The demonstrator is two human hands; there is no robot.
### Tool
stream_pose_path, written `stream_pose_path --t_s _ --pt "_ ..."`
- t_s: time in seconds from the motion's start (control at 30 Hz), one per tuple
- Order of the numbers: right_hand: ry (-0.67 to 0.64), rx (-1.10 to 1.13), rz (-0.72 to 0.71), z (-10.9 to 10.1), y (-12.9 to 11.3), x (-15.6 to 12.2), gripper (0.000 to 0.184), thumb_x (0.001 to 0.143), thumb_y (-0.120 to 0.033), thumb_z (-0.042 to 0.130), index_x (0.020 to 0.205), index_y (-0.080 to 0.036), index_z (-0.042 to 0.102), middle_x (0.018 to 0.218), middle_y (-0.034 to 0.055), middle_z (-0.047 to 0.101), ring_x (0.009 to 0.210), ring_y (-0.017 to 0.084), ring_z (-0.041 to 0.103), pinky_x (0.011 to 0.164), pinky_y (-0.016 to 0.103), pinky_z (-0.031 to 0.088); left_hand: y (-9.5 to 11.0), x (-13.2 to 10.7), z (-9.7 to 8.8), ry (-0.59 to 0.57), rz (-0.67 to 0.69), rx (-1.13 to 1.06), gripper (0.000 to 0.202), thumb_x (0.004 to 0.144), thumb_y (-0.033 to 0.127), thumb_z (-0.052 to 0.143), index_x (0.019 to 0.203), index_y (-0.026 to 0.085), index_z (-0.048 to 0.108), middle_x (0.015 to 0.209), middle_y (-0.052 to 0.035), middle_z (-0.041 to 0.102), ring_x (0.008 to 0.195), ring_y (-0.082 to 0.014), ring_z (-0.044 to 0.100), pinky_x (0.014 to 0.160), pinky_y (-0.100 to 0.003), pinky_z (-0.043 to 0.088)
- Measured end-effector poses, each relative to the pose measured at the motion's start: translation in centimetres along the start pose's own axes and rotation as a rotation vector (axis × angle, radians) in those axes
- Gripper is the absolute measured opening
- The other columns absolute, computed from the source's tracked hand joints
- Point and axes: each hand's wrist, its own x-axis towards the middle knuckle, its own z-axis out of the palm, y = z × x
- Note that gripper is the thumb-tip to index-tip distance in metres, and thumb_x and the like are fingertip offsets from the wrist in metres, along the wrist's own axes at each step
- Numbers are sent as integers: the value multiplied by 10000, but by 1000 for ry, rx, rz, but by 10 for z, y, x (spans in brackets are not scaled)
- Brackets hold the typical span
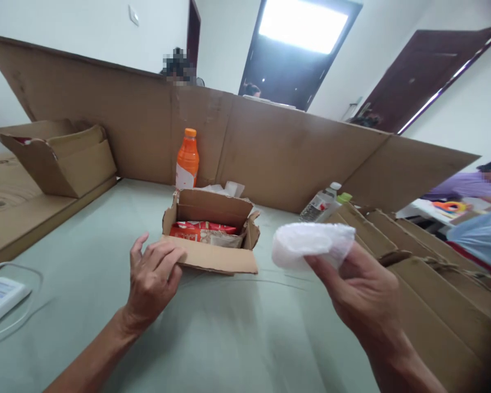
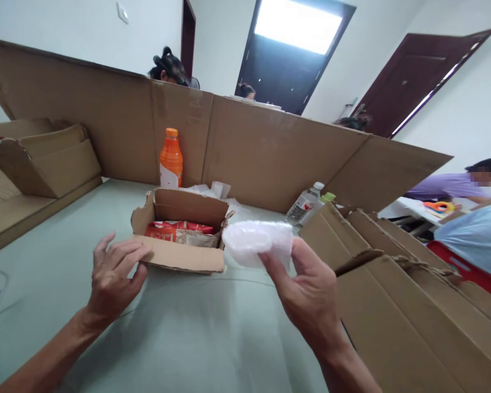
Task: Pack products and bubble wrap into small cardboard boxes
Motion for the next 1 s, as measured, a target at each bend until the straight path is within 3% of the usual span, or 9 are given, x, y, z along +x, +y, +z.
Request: stream_pose_path --t_s 0.07,0.13,0.27,0.37,0.53,0.7,0.83,0.93,1.0 --pt "-31 -61 -100 19 -14 28 199 872 -382 693 987 -221 714 865 13 738 735 169 651 672 260 502 0 -7 2 25 -27 -41 266 835 11 606 1033 183 648 936 -63 723 941 -231 700 1108 -586 362" --pt "-153 -100 -181 47 -26 54 153 887 -338 660 953 -206 700 848 18 722 732 166 623 680 265 472 -1 -11 4 34 -51 -80 274 846 12 614 1054 186 652 954 -65 725 968 -231 694 1108 -579 361" --pt "-523 -197 -236 110 -48 92 99 878 -228 600 913 -184 682 756 5 680 652 139 552 631 251 384 -3 -15 5 27 -70 -144 278 854 11 615 1066 185 660 974 -74 730 1030 -242 680 1101 -564 365" --pt "-790 -229 -257 138 -60 109 103 868 -199 574 878 -177 675 687 -21 629 613 115 510 600 236 327 -5 -19 4 8 -81 -165 273 866 20 599 1069 192 658 987 -73 735 1066 -244 671 1104 -551 364" --pt "-971 -338 -337 147 -64 106 134 832 -179 608 922 -212 702 772 -4 689 678 134 556 627 249 314 -4 -18 0 0 -108 -204 294 875 12 577 1078 211 652 1001 -62 742 1083 -232 671 1105 -528 363" --pt "-1143 -497 -390 153 -51 81 147 848 -150 571 751 -210 663 708 25 691 630 158 577 578 275 282 -2 -15 -2 45 -118 -219 276 864 7 600 1053 201 655 981 -65 739 1053 -230 673 1088 -521 384" --pt "-1099 -537 -368 152 -48 80 108 876 -201 606 862 -209 712 837 66 749 737 205 656 615 277 340 -4 -16 -1 46 -117 -206 285 863 9 608 1067 202 651 1004 -71 738 1062 -235 666 1073 -514 399" --pt "-983 -395 -341 145 -52 86 198 882 -252 647 1054 -195 727 1063 86 757 938 244 682 749 293 424 -5 -18 1 42 -119 -211 296 864 14 605 1082 209 649 1034 -74 736 1092 -240 654 1048 -491 426" --pt "-986 -270 -314 144 -57 87 238 920 -262 604 1114 -198 724 1110 70 750 977 233 679 807 301 443 -6 -20 2 43 -120 -219 306 861 17 611 1095 211 646 1051 -77 729 1111 -246 645 1036 -479 440"
